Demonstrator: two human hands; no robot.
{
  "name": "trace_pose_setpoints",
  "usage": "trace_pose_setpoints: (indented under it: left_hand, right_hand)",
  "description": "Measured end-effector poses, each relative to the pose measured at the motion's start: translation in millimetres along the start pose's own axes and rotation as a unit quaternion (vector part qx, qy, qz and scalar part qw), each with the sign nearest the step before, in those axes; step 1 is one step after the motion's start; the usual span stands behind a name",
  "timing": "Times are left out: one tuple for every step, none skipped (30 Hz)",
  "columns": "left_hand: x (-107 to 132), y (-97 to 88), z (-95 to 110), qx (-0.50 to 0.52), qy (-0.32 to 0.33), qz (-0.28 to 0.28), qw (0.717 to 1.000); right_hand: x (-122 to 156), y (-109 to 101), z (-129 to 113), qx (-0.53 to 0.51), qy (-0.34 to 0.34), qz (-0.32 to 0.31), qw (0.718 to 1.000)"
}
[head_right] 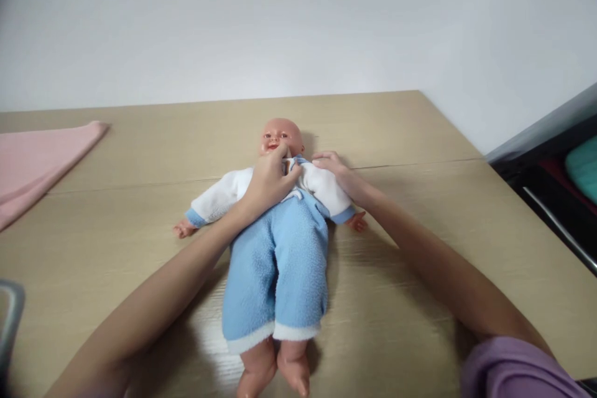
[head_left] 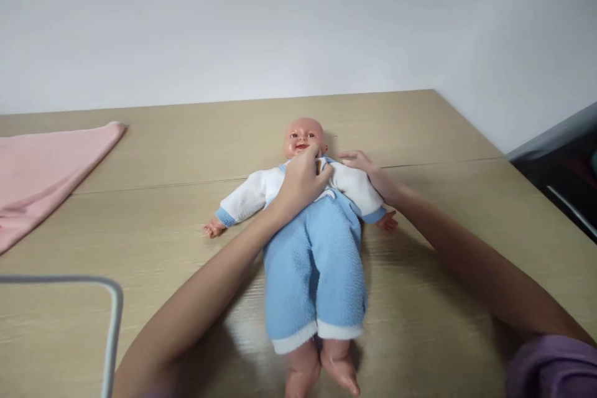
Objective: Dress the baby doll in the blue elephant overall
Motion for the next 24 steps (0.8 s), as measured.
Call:
trace_pose_setpoints:
  left_hand:
    - [0, 0.5, 0, -0.004, 0.004, 0.001, 1.000]
    - [0, 0.9, 0, -0.007, 0.009, 0.001, 1.000]
    - [0, 1.4, 1, -0.009, 0.013, 0.000, 1.000]
    - [0, 1.9, 1, -0.011, 0.016, -0.002, 1.000]
    - [0, 2.4, 1, -0.013, 0.020, -0.004, 1.000]
    - [0, 2.8, 2, -0.015, 0.023, -0.006, 1.000]
    - [1, 3.1, 2, -0.017, 0.024, -0.006, 1.000]
    - [1, 3.3, 2, -0.020, 0.025, -0.005, 0.999]
    - [1, 3.4, 2, -0.023, 0.024, -0.003, 0.999]
    - [2, 3.4, 2, -0.027, 0.022, 0.000, 0.999]
    - [2, 3.4, 2, -0.030, 0.020, 0.002, 0.999]
    - [2, 3.4, 1, -0.033, 0.019, 0.004, 0.999]
    - [2, 3.5, 1, -0.034, 0.019, 0.005, 0.999]
    - [2, 3.6, 1, -0.034, 0.021, 0.004, 0.999]
    - [2, 3.8, 0, -0.032, 0.024, 0.003, 0.999]
    - [2, 4.1, 0, -0.030, 0.027, 0.001, 0.999]
    - [1, 4.4, 0, -0.028, 0.029, -0.002, 0.999]
    - [1, 4.8, 0, -0.027, 0.030, -0.005, 0.999]
    - [1, 5.1, 0, -0.026, 0.029, -0.008, 0.999]
    - [2, 5.4, 0, -0.027, 0.028, -0.011, 0.999]
    - [2, 5.6, 1, -0.027, 0.025, -0.012, 0.999]
    - [2, 5.8, 1, -0.025, 0.022, -0.015, 0.999]
    - [3, 5.9, 1, -0.019, 0.018, -0.018, 0.999]
    - [3, 6.1, 1, -0.010, 0.014, -0.022, 1.000]
  right_hand:
    - [13, -4, 0, 0.024, -0.002, -0.009, 1.000]
    - [26, -10, -2, 0.078, -0.015, -0.005, 0.997]
    - [40, -15, -4, 0.150, -0.028, -0.008, 0.988]
    - [52, -21, -6, 0.222, -0.040, -0.006, 0.974]
    - [63, -26, -9, 0.281, -0.055, -0.008, 0.958]
    - [71, -31, -11, 0.324, -0.072, -0.015, 0.943]
    - [76, -36, -13, 0.354, -0.086, -0.022, 0.931]
    - [79, -42, -14, 0.372, -0.100, -0.031, 0.922]
    - [79, -47, -13, 0.385, -0.110, -0.040, 0.916]
    - [77, -52, -12, 0.394, -0.114, -0.047, 0.911]
    - [75, -57, -9, 0.402, -0.116, -0.050, 0.907]
    - [71, -62, -6, 0.409, -0.117, -0.049, 0.904]
    - [68, -66, -2, 0.416, -0.118, -0.043, 0.901]
    - [65, -71, 2, 0.419, -0.119, -0.035, 0.900]
    - [63, -74, 6, 0.418, -0.120, -0.029, 0.900]
    - [61, -77, 10, 0.413, -0.122, -0.025, 0.902]
    - [59, -80, 14, 0.405, -0.124, -0.022, 0.906]
    - [58, -83, 18, 0.394, -0.126, -0.020, 0.910]
    - [56, -86, 22, 0.384, -0.128, -0.014, 0.914]
    - [54, -89, 25, 0.374, -0.132, -0.003, 0.918]
    - [53, -91, 29, 0.367, -0.135, 0.008, 0.920]
    - [51, -92, 31, 0.362, -0.142, 0.020, 0.921]
    - [51, -91, 31, 0.362, -0.153, 0.036, 0.919]
    - [51, -88, 29, 0.368, -0.171, 0.056, 0.912]
Point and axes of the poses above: each hand's wrist, its own x-axis away from the middle knuckle, its own y-axis out of the palm, z = x × y, the point moved 4 cm from there along -x, towards the middle knuckle, and after that the axes turned 10 degrees about x, right-handed, at the moved point
